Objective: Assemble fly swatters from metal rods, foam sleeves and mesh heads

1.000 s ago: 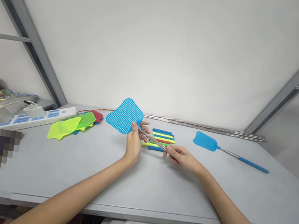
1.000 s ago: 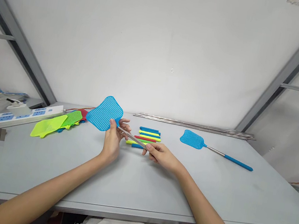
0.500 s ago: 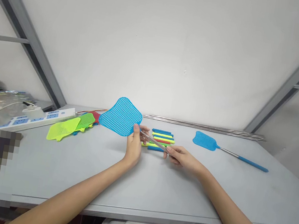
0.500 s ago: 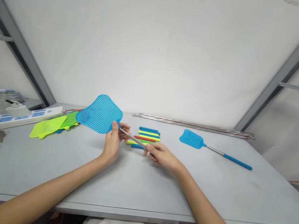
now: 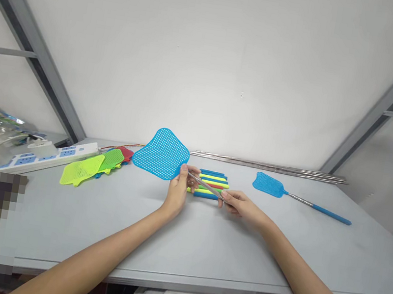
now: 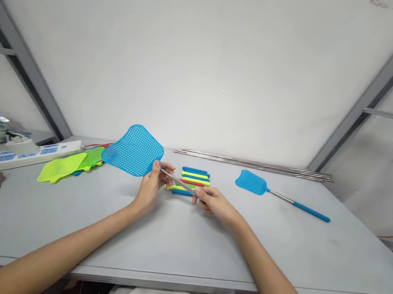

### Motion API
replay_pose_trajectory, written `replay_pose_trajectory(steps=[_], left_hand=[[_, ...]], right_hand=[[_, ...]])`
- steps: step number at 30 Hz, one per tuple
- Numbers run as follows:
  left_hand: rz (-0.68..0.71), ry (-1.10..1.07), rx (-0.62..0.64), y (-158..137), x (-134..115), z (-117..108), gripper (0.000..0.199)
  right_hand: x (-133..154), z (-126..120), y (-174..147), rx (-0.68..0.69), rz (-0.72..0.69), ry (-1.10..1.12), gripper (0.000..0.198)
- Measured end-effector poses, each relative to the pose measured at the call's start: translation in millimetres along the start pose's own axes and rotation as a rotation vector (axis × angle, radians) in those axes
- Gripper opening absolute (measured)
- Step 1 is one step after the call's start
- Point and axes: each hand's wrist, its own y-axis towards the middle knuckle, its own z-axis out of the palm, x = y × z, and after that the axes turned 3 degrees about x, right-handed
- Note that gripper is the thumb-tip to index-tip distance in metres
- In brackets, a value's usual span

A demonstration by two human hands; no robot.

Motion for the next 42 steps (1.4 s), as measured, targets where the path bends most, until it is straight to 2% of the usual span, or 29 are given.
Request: replay_pose_trajectory(steps=[5, 15, 20, 34, 42], left_hand=[[-0.005, -0.008, 0.044, -0.5, -3.5, 0.7, 0.04], [-0.036, -0.048, 0.157, -5.4, -2.9, 4.0, 0.042], [-0.036, -0.047, 0.122, -4.1, 0.4, 4.3, 0.042], [-0.159, -0.025, 0.005, -3.9, 11.0, 1.3, 0.047], [-0.169, -0.011, -0.014, -4.3, 10.1, 2.5, 0.043]], right_hand=[[2.7, -1.0, -2.4, -0.002, 0.024, 0.074, 0.038], [1.8, 0.9, -2.1, 0.145, 0.166, 0.294, 0.034], [2.3, 3.3, -2.0, 0.127, 0.19, 0.302, 0.033], [-2.7, 5.4, 0.2, 0.09, 0.268, 0.218, 0.039], [-0.7, 5.0, -0.2, 0.069, 0.206, 0.137, 0.04]])
